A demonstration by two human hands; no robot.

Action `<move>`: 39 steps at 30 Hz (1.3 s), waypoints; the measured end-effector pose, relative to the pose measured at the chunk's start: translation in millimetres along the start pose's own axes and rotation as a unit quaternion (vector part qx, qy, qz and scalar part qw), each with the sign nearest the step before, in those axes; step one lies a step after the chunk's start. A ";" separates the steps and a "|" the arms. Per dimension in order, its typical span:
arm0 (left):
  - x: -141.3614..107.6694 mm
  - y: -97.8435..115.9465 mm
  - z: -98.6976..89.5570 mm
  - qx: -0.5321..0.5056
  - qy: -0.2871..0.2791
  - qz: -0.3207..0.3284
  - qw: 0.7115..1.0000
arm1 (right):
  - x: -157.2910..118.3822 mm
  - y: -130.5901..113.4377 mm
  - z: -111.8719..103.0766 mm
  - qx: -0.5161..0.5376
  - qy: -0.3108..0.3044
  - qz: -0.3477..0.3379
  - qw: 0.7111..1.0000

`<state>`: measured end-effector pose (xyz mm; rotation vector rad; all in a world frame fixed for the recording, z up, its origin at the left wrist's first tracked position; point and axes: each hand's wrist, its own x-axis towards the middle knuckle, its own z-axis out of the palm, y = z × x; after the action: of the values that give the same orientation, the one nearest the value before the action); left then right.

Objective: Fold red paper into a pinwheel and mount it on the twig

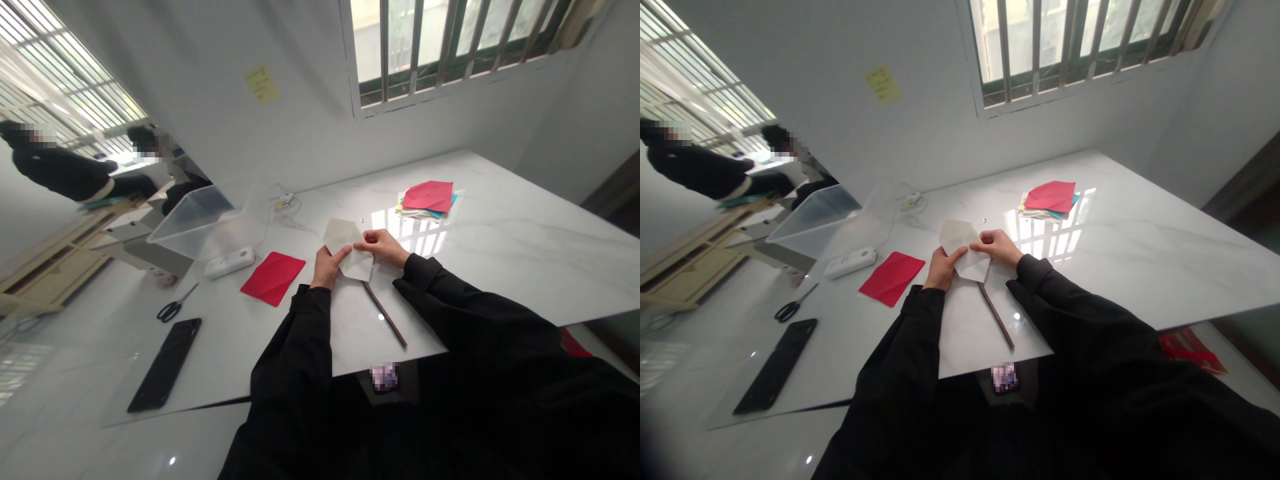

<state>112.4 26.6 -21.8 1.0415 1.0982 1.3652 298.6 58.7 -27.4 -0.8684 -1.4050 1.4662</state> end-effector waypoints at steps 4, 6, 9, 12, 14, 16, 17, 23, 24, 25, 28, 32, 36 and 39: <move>0.3 -0.1 -0.6 0.000 0.001 -0.002 1.000 | 0.7 0.1 0.8 0.006 0.003 0.010 1.000; 1.8 -0.7 -0.6 -0.004 -0.001 -0.005 1.000 | 1.0 -0.8 1.3 0.013 0.012 0.008 1.000; 4.0 -1.1 -0.3 -0.025 -0.010 -0.005 1.000 | 1.2 -3.0 1.8 0.015 0.033 0.001 0.999; 4.5 -0.1 -0.2 -0.051 -0.028 -0.003 0.998 | 1.4 -4.8 1.7 0.015 0.054 -0.002 0.998; 4.2 0.2 -0.7 -0.060 -0.032 -0.006 0.998 | 1.4 -5.1 1.7 0.020 0.058 -0.001 0.998; 4.2 -0.7 -1.5 -0.058 -0.024 -0.007 0.998 | 1.5 -4.5 2.0 0.025 0.049 0.000 0.999; 4.4 -1.6 -2.0 -0.053 -0.018 -0.007 0.998 | 1.5 -4.0 2.3 0.026 0.042 -0.001 0.999; 6.1 -6.2 -3.3 -0.018 0.018 0.004 1.000 | 1.1 -2.4 4.1 0.018 0.019 0.003 1.000; 5.9 -6.2 -3.1 -0.015 0.019 0.004 1.000 | 0.8 -2.7 4.3 0.017 0.016 0.004 1.000; 5.6 -5.9 -2.9 -0.011 0.019 0.004 1.000 | 0.4 -3.1 4.4 0.018 0.015 0.005 1.000; 4.6 -5.1 -2.3 -0.001 0.022 0.003 1.000 | -0.5 -3.8 4.6 0.021 0.019 0.005 1.000; 3.9 -4.9 -1.5 0.002 0.025 0.005 1.000 | -0.2 -3.2 4.5 0.029 0.006 0.015 0.999; 3.1 -4.2 -0.9 0.006 0.030 0.002 1.000 | 0.2 -2.2 3.8 0.035 -0.004 0.027 0.999; 2.2 -2.9 -0.2 0.009 0.026 -0.003 1.000 | -0.2 -2.4 3.4 0.031 -0.010 0.032 0.999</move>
<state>112.6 28.9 -24.7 1.0209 1.1525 1.3861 295.8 57.2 -24.7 -0.8697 -1.3503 1.5617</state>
